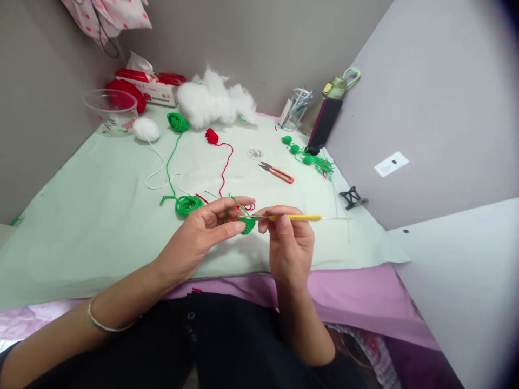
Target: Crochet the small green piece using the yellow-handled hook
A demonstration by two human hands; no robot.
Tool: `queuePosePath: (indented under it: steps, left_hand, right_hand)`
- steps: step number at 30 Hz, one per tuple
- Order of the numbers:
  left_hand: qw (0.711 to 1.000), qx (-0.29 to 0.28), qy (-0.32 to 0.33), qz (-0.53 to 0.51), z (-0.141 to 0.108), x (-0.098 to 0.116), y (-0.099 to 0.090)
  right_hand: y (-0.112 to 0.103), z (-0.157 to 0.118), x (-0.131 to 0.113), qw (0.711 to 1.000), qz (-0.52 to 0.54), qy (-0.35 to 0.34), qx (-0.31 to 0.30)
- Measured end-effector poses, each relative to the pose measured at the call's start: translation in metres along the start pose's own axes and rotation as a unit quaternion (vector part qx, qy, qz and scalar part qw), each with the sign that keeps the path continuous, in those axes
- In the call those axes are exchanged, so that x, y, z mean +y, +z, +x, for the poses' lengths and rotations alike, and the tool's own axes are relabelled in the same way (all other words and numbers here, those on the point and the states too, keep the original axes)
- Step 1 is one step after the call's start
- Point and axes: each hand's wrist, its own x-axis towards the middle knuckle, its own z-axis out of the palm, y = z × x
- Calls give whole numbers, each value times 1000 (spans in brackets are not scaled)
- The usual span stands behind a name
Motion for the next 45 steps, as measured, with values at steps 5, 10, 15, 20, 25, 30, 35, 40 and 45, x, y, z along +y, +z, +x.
queuePosePath:
  steps: [5, 10, 15, 20, 25, 30, 35, 40, 45]
  left_hand:
    - [1000, 13, 7, 9, 0, 3, -1]
    - [999, 22, 30, 38, -1, 0, -3]
    - [996, 28, 42, 80, -1, 0, -6]
    - [977, 77, 105, 169, -6, 2, 0]
    - [981, 93, 111, 128, -7, 1, 7]
    - [997, 4, -61, -50, -2, 1, 5]
    - [996, -4, -63, -59, -2, 3, 4]
    - [998, -36, -45, -35, -4, 4, -2]
    - [995, -75, -43, -48, -4, 6, -7]
  right_hand:
    - [-2, 1, -4, 999, 40, 11, -9]
    - [-2, -6, -9, 998, -45, -46, -7]
    - [0, -8, -11, 992, -95, -79, -5]
    - [0, -9, -12, 966, -186, -174, -45]
    - [-1, -15, 1, 896, -303, -320, -55]
    - [1, -18, 14, 880, -306, -364, -6]
    - [8, -15, 7, 942, -192, -274, 39]
    - [8, -9, 5, 989, -70, -126, 44]
    - [4, 0, 11, 989, 116, 68, 56]
